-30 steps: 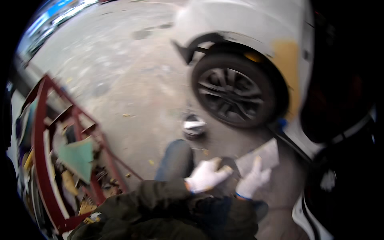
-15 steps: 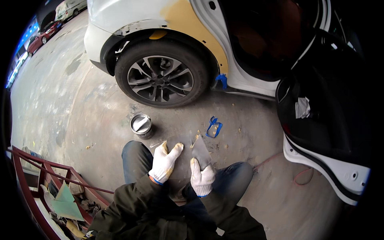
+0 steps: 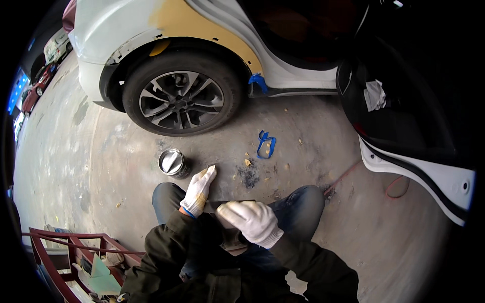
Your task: The person sands the car's wheel arch area with sandpaper, then applies filler paste using a putty knife to smooth the surface.
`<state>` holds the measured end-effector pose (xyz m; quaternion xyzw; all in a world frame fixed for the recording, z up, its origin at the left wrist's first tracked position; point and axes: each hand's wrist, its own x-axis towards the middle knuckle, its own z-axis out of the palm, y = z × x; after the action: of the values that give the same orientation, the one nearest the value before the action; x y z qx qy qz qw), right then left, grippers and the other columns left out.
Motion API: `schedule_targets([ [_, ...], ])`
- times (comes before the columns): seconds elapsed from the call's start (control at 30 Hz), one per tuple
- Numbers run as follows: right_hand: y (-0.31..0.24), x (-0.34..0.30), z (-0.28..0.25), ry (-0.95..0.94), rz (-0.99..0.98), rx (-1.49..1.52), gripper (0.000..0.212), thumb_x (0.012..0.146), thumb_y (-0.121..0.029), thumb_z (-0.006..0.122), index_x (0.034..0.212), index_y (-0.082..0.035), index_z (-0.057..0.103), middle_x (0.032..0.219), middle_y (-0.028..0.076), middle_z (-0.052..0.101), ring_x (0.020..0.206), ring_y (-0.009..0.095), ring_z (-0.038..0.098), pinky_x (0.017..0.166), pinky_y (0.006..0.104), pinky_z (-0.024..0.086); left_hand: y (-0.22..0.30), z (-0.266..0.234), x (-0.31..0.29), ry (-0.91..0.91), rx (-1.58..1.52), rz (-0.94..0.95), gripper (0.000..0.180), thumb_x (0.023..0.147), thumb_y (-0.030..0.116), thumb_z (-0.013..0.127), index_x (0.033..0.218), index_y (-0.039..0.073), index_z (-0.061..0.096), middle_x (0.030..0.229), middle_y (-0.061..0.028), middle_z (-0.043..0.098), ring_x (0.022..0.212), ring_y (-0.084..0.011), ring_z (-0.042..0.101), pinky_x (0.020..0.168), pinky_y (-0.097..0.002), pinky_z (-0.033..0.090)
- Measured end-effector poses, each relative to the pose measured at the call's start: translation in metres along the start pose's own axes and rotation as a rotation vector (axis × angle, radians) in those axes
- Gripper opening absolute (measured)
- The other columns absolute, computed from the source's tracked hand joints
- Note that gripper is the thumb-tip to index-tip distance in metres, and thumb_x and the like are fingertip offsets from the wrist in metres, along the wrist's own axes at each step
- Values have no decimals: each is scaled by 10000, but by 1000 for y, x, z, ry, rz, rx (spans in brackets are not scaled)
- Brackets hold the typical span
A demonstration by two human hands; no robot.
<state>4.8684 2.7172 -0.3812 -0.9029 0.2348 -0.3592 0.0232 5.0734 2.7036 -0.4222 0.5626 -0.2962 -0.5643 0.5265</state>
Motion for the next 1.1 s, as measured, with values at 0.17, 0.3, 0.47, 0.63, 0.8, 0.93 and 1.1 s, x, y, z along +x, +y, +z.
schedule_targets([
  [0.17, 71, -17, 10, -396, 449, -223, 328, 897, -151, 541, 1199, -182, 665, 1091, 37, 655, 916, 253, 595, 706, 393, 529, -4, -11, -6, -26, -112, -124, 338, 1019, 300, 570, 1117, -15, 641, 962, -4, 648, 869, -76, 589, 775, -243, 485],
  [0.3, 34, -2, -6, -69, 160, -249, 373, 846, -148, 602, 1206, -192, 687, 1012, -5, 649, 791, 205, 586, 637, 337, 525, -6, 0, -6, -6, -67, -88, 347, 1014, 298, 579, 1128, -24, 642, 979, -8, 648, 882, -77, 575, 780, -244, 477],
  [0.47, 58, -1, 12, -305, 501, -154, 340, 872, -147, 618, 1206, -172, 676, 1048, 25, 668, 882, 252, 616, 741, 397, 534, -5, 1, -12, -20, -72, -110, 337, 1015, 297, 577, 1085, -23, 654, 932, 13, 630, 851, -67, 541, 761, -239, 451],
  [0.63, 47, -6, 0, -172, 397, -129, 333, 889, -197, 635, 1221, -172, 644, 959, 39, 658, 880, 258, 628, 712, 391, 542, -4, 7, -9, 14, 5, -86, 318, 1011, 295, 590, 1067, -11, 654, 932, 28, 614, 856, -56, 522, 754, -233, 443],
  [0.8, 71, -22, 11, -48, 538, -129, 273, 916, -221, 618, 1179, -154, 654, 958, 61, 655, 840, 287, 631, 689, 408, 531, 6, 11, -18, -43, 47, 17, 302, 1018, 259, 586, 1113, -24, 633, 968, 32, 609, 881, -51, 504, 780, -241, 442],
  [0.93, 81, -35, 16, -10, 1000, 183, 270, 967, -306, 598, 987, -43, 652, 803, 151, 645, 712, 345, 610, 676, 385, 501, 24, 20, -34, -364, 175, -157, 388, 1017, 320, 584, 1181, -31, 617, 1021, 13, 616, 928, -59, 529, 830, -231, 450],
  [1.1, 44, -53, 72, 325, 1288, 1823, 341, 1036, -269, 513, 950, 37, 636, 878, -2, 645, 761, 158, 574, 680, 296, 473, 2, 38, -32, -648, 35, -284, 453, 1016, 331, 580, 1273, -43, 590, 1156, -37, 618, 1059, -88, 530, 952, -264, 421],
])
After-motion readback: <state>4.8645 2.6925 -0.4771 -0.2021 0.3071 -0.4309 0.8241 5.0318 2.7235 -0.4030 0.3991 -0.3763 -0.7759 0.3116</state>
